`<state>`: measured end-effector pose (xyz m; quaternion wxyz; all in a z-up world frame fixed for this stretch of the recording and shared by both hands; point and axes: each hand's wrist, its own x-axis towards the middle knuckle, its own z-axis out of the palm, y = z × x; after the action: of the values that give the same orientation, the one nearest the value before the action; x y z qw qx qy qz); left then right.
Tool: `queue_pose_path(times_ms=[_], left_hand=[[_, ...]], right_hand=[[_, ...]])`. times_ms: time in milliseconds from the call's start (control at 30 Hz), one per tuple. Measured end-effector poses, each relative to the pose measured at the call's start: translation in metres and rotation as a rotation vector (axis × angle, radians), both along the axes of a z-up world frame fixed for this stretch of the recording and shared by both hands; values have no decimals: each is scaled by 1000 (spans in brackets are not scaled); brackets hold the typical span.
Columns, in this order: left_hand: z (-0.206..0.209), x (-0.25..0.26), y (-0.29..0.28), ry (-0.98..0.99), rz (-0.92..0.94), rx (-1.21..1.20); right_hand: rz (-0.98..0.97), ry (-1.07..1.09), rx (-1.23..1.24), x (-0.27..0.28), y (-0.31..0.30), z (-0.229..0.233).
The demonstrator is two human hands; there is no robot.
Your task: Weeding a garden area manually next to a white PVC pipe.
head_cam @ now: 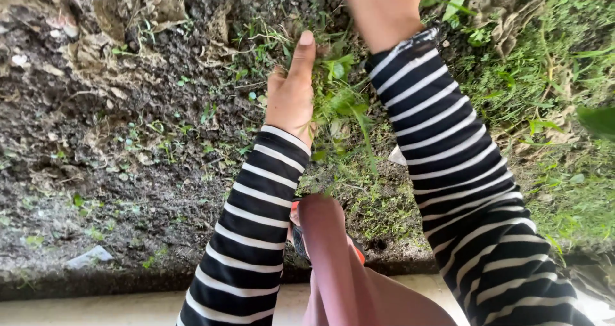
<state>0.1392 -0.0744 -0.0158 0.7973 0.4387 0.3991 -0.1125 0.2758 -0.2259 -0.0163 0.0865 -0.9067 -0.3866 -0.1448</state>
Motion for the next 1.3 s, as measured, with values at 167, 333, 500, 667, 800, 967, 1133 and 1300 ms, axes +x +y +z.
queue_pose_path(times_ms=[167, 333, 500, 667, 800, 967, 1133, 1300], left_hand=[[2, -11, -6, -31, -9, -6], [-17, -30, -9, 123, -22, 116], [29, -26, -13, -32, -32, -101], [9, -37, -20, -85, -9, -56], [20, -25, -29, -78, 37, -206], [14, -21, -56, -25, 57, -164], [-6, -55, -59, -29, -100, -182], [-28, -74, -52, 209, -144, 61]], right_hand=[[24, 290, 424, 10, -49, -73], [-104, -25, 205, -42, 1, 30], [-153, 339, 294, -125, 24, 73], [-54, 445, 253, -119, 1, 95], [176, 440, 106, -109, -23, 121], [-61, 311, 174, -69, -54, 85], [-310, -225, -120, -9, -107, 4], [-368, -16, 291, -2, -142, -52]])
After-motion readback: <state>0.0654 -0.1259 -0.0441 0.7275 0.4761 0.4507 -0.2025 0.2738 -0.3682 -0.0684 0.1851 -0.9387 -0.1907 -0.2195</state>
